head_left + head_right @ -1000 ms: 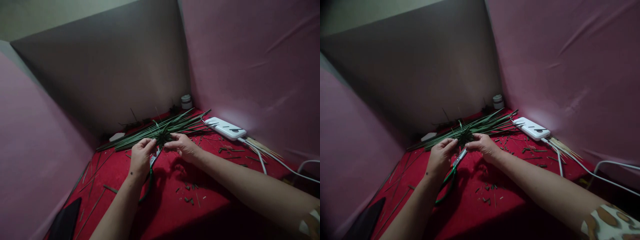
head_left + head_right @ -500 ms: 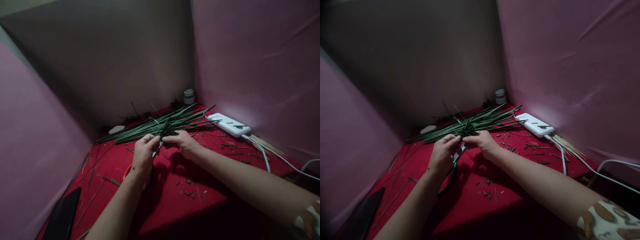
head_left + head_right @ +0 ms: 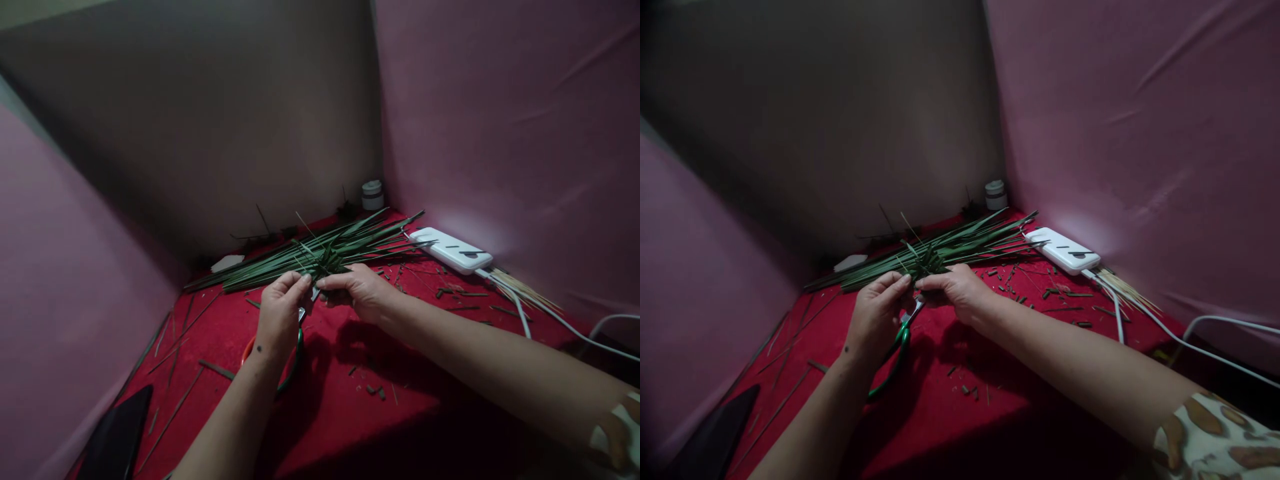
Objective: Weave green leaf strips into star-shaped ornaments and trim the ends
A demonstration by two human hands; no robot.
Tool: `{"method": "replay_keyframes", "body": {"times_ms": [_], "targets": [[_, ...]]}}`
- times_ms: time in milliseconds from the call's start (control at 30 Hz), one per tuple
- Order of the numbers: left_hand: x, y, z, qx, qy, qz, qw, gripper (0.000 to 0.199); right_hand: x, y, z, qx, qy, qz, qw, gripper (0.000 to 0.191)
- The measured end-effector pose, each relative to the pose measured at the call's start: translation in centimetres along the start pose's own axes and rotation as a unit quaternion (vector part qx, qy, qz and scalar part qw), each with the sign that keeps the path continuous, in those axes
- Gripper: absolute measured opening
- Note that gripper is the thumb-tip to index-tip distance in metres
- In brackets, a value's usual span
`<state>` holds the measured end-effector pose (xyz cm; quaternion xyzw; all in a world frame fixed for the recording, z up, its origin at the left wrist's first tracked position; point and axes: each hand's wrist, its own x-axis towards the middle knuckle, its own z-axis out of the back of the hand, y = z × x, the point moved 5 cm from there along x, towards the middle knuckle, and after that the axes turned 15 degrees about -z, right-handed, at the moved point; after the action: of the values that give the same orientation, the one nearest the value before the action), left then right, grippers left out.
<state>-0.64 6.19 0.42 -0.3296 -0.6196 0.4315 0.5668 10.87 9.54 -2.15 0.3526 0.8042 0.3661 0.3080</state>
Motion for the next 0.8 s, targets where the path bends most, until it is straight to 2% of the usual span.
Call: {"method": "replay_keyframes", "body": {"times_ms": [200,333,467,567,800], "targets": [[-0.1,1.3,-0.3,-0.087,0.020,0.047,0.995,0.020,0.4,-0.6,0.0,-0.007,0.000,0.003,1.000,0.016],[0.2,1.5,0.1,-0.113,0.006,0.061,0.992,0.022,-0.2,0.5,-0.1,-0.062,0.026,0.020,0.998,0.018],[0.5,1.2,0.5,-0.115,-0.009,0.070,0.991,0.023,-0.2,2.5,1.3,-0.084,-0.028,0.034,0.995,0.015],[0.4,0.9,0.5,-0.114,-0.003,0.077,0.991,0.023,0.3,3.4,1.8,-0.102,-0.023,0.034,0.994,0.019],[0.3,0.6,0.5,-0.111,-0.001,0.060,0.992,0.020,0.5,3.4,1.7,-0.126,-0.056,0.104,0.985,0.024]]}}
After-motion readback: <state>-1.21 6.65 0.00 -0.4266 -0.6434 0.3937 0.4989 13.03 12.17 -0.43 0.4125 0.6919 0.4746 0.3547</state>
